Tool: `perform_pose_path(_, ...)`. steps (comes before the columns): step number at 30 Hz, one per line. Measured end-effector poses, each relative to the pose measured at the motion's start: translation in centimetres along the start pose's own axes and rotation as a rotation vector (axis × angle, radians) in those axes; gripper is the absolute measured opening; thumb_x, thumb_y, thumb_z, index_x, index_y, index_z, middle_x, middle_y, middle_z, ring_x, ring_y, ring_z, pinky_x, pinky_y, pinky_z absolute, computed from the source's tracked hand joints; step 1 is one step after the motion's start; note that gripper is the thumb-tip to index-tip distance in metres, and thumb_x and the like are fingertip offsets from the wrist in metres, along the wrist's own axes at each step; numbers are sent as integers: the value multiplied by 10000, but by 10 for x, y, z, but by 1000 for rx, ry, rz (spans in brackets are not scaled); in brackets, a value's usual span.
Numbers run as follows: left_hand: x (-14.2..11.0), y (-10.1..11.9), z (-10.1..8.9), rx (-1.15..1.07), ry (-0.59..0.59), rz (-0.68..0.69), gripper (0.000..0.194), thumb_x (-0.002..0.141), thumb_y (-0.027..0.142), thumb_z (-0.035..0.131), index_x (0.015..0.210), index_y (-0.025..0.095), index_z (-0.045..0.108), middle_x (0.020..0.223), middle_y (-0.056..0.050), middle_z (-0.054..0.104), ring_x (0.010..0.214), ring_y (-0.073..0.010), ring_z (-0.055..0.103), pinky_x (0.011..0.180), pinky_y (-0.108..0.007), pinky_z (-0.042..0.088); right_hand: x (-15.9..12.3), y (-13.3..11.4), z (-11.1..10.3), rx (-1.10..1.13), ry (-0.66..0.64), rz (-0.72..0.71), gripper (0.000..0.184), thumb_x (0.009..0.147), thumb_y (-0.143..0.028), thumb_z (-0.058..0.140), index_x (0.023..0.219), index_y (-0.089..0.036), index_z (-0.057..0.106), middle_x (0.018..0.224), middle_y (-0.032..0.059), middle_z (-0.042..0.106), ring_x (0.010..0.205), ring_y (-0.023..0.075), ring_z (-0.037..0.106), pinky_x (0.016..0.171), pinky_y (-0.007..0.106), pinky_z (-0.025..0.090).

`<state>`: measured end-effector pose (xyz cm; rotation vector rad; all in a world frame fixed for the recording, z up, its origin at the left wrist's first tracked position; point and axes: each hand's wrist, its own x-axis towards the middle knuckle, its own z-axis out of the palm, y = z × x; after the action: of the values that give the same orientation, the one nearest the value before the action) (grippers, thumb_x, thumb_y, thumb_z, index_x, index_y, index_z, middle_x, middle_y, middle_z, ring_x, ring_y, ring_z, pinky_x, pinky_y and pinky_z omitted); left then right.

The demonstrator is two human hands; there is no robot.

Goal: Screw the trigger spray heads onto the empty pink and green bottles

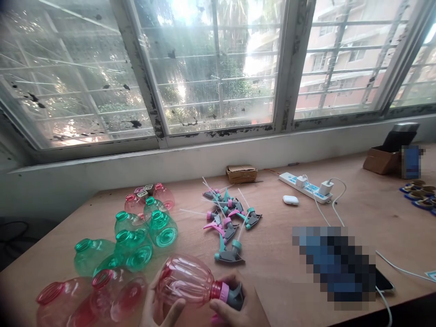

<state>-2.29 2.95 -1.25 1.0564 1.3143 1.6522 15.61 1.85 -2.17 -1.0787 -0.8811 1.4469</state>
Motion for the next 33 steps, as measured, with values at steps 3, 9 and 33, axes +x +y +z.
perform_pose_path(3, 3, 2, 1, 44, -29, 59, 715, 634, 423, 864, 1273, 242, 598, 1396, -94, 582, 1392, -359, 437, 1194, -461, 311, 2, -5, -4, -9, -8, -62, 500, 662, -572, 836, 913, -189, 633, 653, -14, 623, 578, 149, 582, 556, 282, 565)
perform_pose_path(9, 1, 3, -1, 164, -56, 83, 782, 598, 430, 877, 1299, 238, 587, 1367, -93, 606, 1362, -367, 473, 1191, -492, 311, 2, -10, -5, -36, -4, -125, 453, 717, -563, 802, 888, -188, 615, 625, -17, 625, 532, 131, 574, 525, 238, 516)
perform_pose_path(33, 1, 5, 0, 58, -79, -1, 724, 727, 467, 795, 1360, 241, 528, 1456, -115, 525, 1392, -346, 440, 1173, -456, 341, -1, -12, -4, -39, -38, -44, 432, 659, -484, 868, 909, -209, 650, 843, 16, 671, 734, 192, 626, 590, 301, 608)
